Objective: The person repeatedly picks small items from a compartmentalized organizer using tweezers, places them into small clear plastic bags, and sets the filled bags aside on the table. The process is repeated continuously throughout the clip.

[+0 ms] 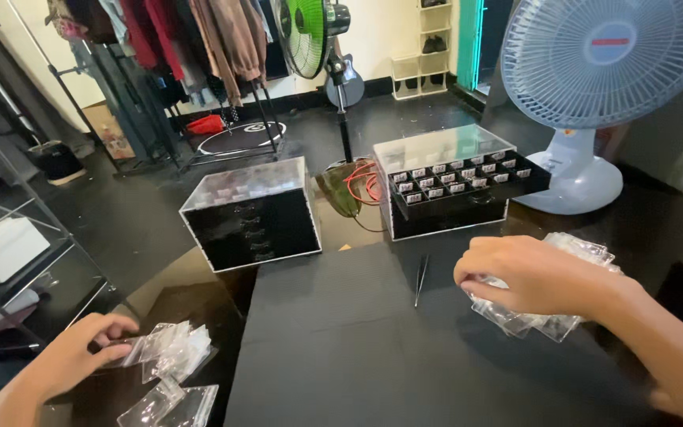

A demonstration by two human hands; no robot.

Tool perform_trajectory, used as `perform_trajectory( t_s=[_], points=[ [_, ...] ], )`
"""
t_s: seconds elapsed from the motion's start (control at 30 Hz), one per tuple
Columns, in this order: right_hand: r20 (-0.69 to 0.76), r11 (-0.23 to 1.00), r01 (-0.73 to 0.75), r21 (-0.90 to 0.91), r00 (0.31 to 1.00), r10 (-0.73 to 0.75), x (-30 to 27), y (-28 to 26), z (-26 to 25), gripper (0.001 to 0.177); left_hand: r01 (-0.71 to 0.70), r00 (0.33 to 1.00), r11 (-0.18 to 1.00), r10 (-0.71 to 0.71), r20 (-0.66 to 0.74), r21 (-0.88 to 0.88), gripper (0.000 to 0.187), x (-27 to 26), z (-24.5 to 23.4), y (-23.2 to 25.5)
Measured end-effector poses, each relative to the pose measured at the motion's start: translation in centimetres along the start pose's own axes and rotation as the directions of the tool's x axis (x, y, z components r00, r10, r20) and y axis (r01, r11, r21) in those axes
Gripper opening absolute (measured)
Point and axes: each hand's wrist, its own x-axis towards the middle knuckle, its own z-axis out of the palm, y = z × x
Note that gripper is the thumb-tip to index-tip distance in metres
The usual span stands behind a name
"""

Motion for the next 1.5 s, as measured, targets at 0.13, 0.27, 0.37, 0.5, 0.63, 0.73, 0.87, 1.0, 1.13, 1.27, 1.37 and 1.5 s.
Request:
perform_trajectory(
  t_s=[0.13,0.27,0.37,0.5,0.63,0.73,0.87,1.0,1.13,1.27,1.37,1.5],
  points=[
    [-0.085,0.994,0.109,0.003,0.991,-0.108,-0.2,0.6,0.4,0.017,-0.085,0.993,0.996,0.082,-0.087,-0.026,0.017,0.5,1.5,-2.2],
    [-0.058,0.998,0.065,0.022,0.996,-0.064,-0.2,-0.1,0.1,0.015,-0.133,0.983,0.99,0.139,-0.124,0.051,0.02,0.3,1.0,-1.8],
    [-0.14,0.98,0.176,0.096,0.977,-0.162,-0.1,-0.5,0.7,0.011,0.056,0.98,0.998,-0.048,-0.193,0.038,0.017,-1.8,-2.1,3.6],
    [-0.182,0.914,0.233,0.333,0.967,-0.18,0.3,-3.7,1.5,0.012,-0.401,0.838,0.837,0.172,-0.518,-0.372,0.018,-9.6,-4.4,21.9],
    [-0.232,0.658,0.242,0.713,0.967,-0.104,0.2,-6.8,4.0,0.013,-0.69,0.704,0.608,0.436,-0.561,-0.392,0.009,-13.2,-1.1,37.2],
    [-0.212,0.413,0.215,0.885,0.976,-0.054,0.5,-7.3,4.7,0.022,-0.763,0.638,0.44,0.629,-0.444,-0.473,0.01,-13.3,0.4,44.4],
    [-0.241,0.321,0.203,0.925,0.967,0.08,1.2,-5.4,5.3,0.025,-0.724,0.629,0.366,0.699,-0.34,-0.585,0.005,-11.5,2.8,46.9],
    [-0.099,0.411,0.063,0.909,0.993,0.067,1.4,-5.2,4.7,0.025,-0.918,0.395,0.351,0.794,-0.462,-0.183,0.015,-9.9,5.2,45.2],
    [-0.088,0.406,0.053,0.912,0.994,0.067,1.7,-6.8,6.1,0.025,-0.944,0.275,0.328,0.846,-0.456,0.04,0.018,-9.4,5.9,43.9],
    [-0.096,0.486,-0.004,0.874,0.979,0.181,1.9,-7.1,6.6,0.022,-0.96,0.08,0.181,0.91,-0.406,0.215,0.027,-9.9,4.9,44.1],
    [-0.23,0.637,0.059,0.769,0.954,0.19,2.4,-6.3,7.1,0.016,-0.958,0.095,0.192,0.912,-0.399,0.212,0.043,-10.0,4.8,44.2],
    [-0.238,0.644,0.118,0.756,0.966,0.102,2.5,-6.2,7.3,0.012,-0.972,0.095,0.178,0.891,-0.444,0.15,0.014,-10.1,5.5,44.2]
  ],
)
